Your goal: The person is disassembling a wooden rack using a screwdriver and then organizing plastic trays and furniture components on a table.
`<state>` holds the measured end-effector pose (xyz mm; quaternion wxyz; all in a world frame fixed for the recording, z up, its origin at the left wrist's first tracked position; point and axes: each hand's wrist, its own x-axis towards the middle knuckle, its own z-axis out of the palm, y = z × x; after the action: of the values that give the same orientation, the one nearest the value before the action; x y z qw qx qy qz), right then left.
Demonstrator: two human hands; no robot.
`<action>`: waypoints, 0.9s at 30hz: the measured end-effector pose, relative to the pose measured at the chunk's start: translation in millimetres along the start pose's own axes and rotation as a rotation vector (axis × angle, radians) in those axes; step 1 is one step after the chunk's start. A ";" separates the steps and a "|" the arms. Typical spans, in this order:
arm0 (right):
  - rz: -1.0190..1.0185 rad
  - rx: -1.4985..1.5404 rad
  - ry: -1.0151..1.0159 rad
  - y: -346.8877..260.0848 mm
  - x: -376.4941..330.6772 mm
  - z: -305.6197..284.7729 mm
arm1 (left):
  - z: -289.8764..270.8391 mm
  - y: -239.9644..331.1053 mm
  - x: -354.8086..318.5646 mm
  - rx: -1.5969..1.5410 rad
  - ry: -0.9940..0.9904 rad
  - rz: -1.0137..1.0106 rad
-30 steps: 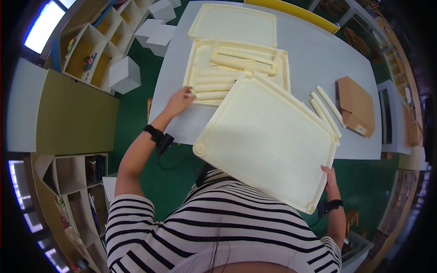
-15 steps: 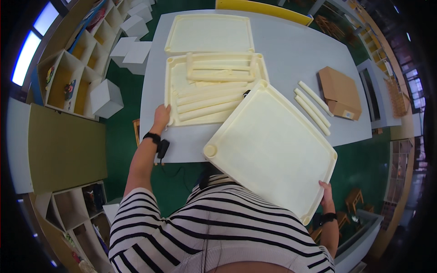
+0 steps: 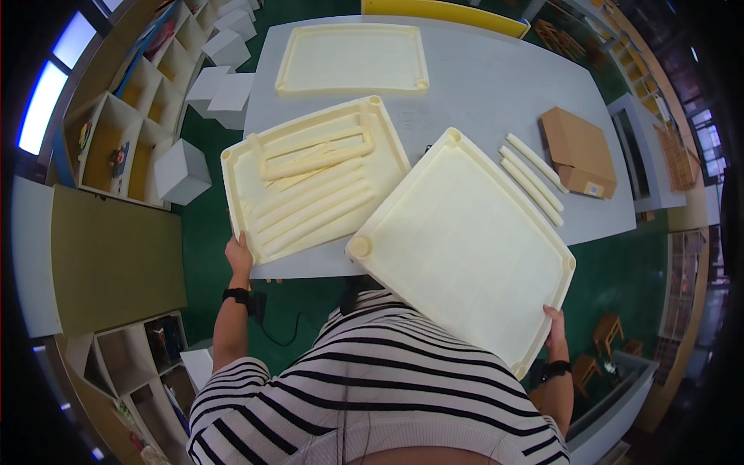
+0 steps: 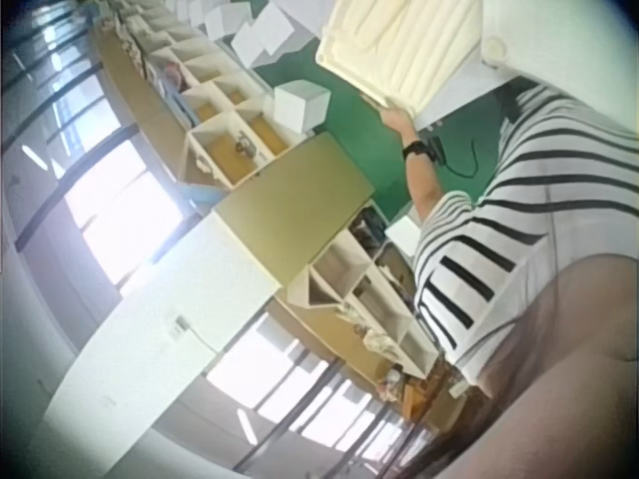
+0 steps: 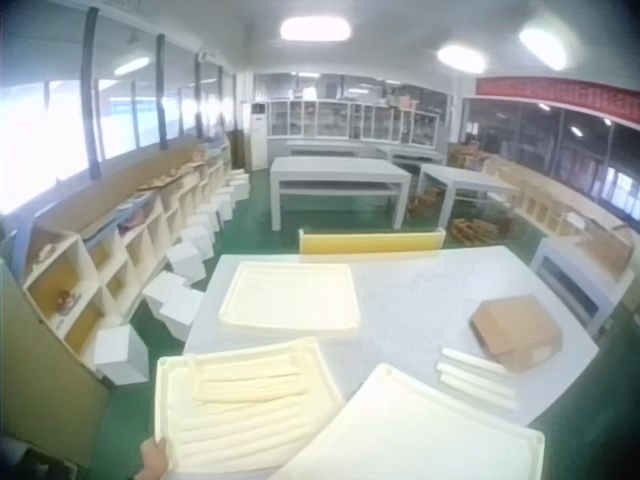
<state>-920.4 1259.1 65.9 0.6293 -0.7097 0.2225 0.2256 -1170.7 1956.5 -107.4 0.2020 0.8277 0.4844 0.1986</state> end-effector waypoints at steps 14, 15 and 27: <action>-0.046 0.069 -0.109 -18.1 74.9 21.4 | -4.1 22.8 -15.9 -0.051 0.134 -0.326; -0.049 0.065 -0.117 -24.6 81.4 24.0 | -0.6 24.8 -15.8 -0.102 0.158 -0.309; -0.045 -0.101 -0.219 -74.1 96.4 57.6 | -34.3 133.6 -26.5 -0.013 0.366 0.367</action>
<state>-801.2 1321.4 60.6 0.6182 -0.7164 0.1248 0.2983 -1104.2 1878.1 -11.8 0.0770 0.8508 0.3532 0.3814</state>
